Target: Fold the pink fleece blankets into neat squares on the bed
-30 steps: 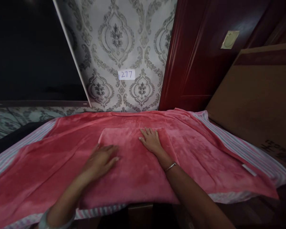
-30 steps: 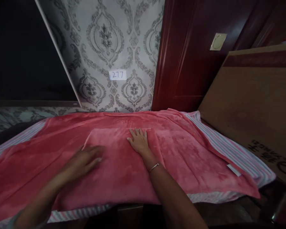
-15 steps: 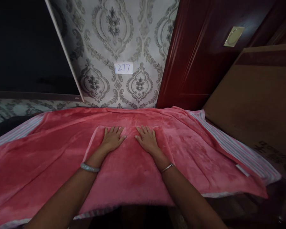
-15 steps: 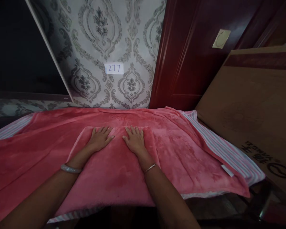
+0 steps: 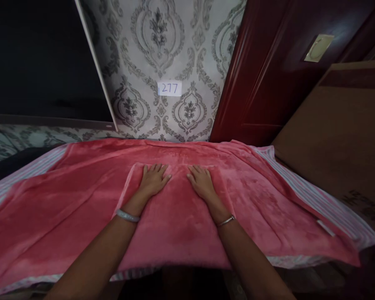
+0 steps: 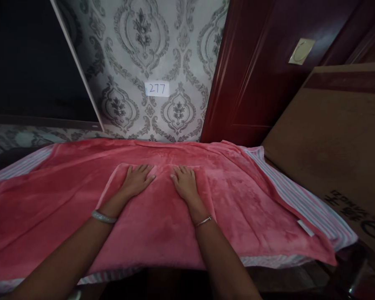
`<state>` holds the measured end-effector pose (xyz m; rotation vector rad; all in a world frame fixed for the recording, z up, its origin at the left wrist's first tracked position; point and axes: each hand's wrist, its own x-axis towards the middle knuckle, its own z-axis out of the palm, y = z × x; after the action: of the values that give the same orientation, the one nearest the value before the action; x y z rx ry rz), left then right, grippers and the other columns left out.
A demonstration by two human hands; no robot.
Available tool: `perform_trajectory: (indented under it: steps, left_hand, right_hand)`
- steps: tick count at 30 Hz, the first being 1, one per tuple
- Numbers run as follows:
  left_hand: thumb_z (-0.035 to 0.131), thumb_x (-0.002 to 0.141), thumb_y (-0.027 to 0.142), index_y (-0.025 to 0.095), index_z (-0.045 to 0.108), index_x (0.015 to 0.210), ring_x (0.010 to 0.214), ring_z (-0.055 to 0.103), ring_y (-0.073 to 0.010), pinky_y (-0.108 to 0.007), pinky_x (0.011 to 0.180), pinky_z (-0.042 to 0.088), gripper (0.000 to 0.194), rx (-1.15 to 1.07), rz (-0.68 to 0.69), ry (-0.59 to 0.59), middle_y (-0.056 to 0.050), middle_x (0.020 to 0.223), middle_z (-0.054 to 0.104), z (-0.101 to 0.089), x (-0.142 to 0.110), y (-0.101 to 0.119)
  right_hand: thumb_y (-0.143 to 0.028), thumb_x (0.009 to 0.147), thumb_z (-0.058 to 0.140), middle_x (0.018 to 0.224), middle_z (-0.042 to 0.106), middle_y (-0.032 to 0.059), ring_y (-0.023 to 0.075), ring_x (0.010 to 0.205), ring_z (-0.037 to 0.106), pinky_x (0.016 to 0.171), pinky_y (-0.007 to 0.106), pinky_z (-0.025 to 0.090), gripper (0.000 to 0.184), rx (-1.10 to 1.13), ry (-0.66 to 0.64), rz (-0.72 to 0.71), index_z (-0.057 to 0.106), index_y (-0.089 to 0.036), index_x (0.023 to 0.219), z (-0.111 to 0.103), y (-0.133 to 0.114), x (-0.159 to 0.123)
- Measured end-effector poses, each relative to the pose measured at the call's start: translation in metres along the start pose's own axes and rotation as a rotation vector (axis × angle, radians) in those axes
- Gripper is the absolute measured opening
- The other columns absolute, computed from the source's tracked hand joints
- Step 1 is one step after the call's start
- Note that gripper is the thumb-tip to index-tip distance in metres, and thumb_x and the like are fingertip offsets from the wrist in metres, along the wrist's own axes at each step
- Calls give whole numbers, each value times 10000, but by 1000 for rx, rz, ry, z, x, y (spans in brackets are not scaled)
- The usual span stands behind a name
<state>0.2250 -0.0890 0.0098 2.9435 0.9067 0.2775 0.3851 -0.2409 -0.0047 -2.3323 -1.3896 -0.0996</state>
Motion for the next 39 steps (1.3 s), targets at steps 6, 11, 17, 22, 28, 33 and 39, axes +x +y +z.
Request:
perform_trajectory:
  steps: [6, 11, 17, 22, 28, 33, 39]
  left_hand:
    - [365, 1010, 390, 183, 584, 1382, 1340, 494, -316, -576, 1176, 251, 479, -3, -35, 104, -153, 1415, 604, -7, -3, -2]
    - [367, 991, 369, 155, 666, 1243, 1318, 492, -365, -673, 1141, 241, 446, 70, -200, 112, -195, 1318, 644, -17, -4, -11]
    - [314, 998, 427, 172, 586, 1358, 1341, 476, -382, -684, 1076, 325, 518, 67, -270, -15, -200, 1407, 593, -12, 3, -17]
    - [307, 999, 431, 152, 591, 1333, 1310, 504, -378, -652, 1054, 366, 519, 89, -277, -42, -211, 1382, 606, -14, 3, -13]
    - [298, 1000, 431, 181, 591, 1337, 1316, 500, -366, -653, 1065, 355, 512, 88, -269, 8, -192, 1374, 614, -15, 0, -14]
    - [325, 990, 415, 177, 619, 1294, 1291, 515, -353, -639, 1087, 339, 485, 94, -254, 73, -183, 1330, 641, -11, -3, -13]
    - [327, 1001, 384, 133, 567, 1393, 1425, 424, -328, -549, 1197, 266, 524, 42, -105, 163, -192, 1501, 517, -22, -2, -2]
  right_hand:
    - [-291, 1044, 335, 1369, 646, 93, 237, 1305, 510, 1179, 444, 234, 432, -3, 109, 91, 684, -203, 1281, -12, 15, -1]
    - [-343, 1037, 350, 1507, 524, 120, 292, 1415, 400, 1148, 531, 293, 460, -80, 82, 302, 615, -204, 1385, -16, 31, -4]
    - [-381, 1040, 326, 1545, 469, 110, 291, 1448, 327, 1109, 498, 383, 502, -115, 4, 288, 528, -216, 1468, -6, 34, -2]
    - [-379, 1037, 334, 1540, 469, 106, 287, 1438, 330, 1083, 505, 419, 494, -112, -12, 310, 515, -223, 1471, -7, 30, -2]
    - [-390, 1040, 334, 1545, 466, 95, 277, 1437, 333, 1088, 489, 414, 487, -103, 13, 314, 522, -247, 1466, -9, 29, -4]
    - [-391, 1031, 355, 1526, 487, 96, 279, 1423, 346, 1061, 489, 440, 478, -96, 26, 309, 537, -254, 1451, -9, 27, -4]
    - [-369, 1030, 370, 1511, 495, 118, 294, 1414, 356, 1061, 496, 432, 466, -94, 45, 313, 550, -239, 1440, -8, 25, -4]
